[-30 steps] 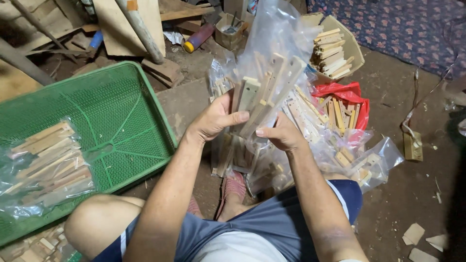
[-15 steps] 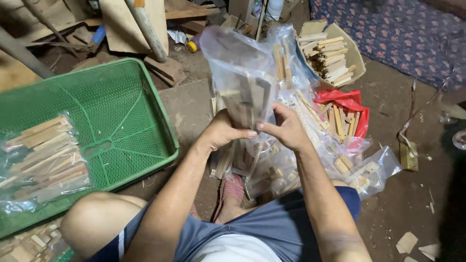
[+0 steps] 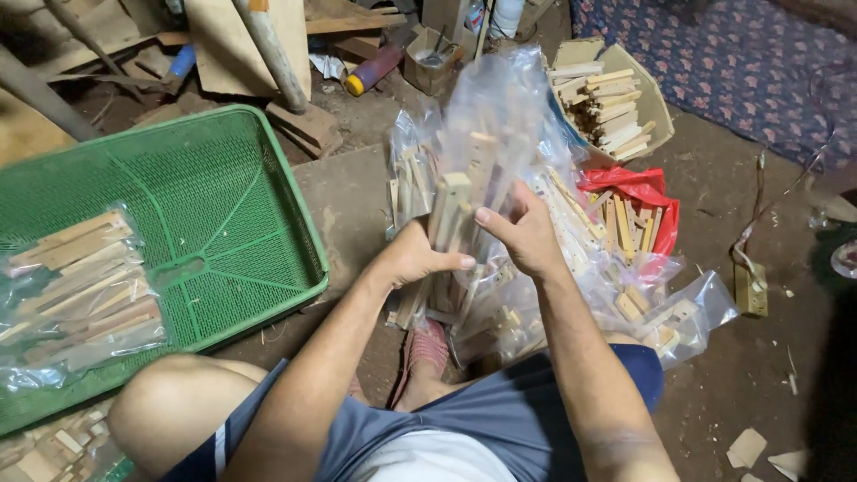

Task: The person sorts through wooden furniture components and places them into plastic bags, occasionally placing completed bags into a green basket.

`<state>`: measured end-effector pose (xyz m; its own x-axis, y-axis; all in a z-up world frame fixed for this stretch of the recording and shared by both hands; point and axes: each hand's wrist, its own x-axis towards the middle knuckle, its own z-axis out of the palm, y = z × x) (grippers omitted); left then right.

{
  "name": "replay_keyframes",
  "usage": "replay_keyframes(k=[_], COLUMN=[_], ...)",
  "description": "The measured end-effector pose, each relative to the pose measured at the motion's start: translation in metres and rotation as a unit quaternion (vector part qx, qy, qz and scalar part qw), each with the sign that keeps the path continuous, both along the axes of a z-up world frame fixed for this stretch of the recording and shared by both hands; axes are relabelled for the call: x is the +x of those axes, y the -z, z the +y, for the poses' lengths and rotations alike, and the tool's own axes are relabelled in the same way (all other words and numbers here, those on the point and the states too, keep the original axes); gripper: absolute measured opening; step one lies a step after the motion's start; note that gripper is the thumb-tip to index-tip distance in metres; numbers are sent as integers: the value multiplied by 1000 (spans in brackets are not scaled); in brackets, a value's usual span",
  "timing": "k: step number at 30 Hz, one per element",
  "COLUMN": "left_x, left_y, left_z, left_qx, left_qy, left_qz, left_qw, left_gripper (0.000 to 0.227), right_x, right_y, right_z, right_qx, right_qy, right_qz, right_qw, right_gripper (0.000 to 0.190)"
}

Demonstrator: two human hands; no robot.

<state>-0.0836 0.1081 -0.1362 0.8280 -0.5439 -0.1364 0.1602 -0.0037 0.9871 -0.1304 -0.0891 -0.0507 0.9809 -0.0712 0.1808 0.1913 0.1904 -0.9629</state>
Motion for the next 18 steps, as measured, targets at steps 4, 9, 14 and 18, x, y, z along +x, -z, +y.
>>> replay_keyframes(k=[4,9,14,18], left_x=[-2,-1,-1,-3], left_y=[24,-5,-11,-5], left_z=[-7,9,26,37], left_qx=[17,56,84,78], left_qy=[54,44,9,-5], left_qz=[6,7,15,20], left_qw=[998,997,996,997], left_gripper=[63,68,67,71], right_x=[6,25,33,33], right_y=[0,-11,-59,-101], right_z=[7,10,2,-27], right_qx=[-79,-50,-116,-126], right_qy=[28,68,58,-3], right_qz=[30,19,-157,-258], right_qw=[996,996,979,958], right_gripper=[33,17,57,79])
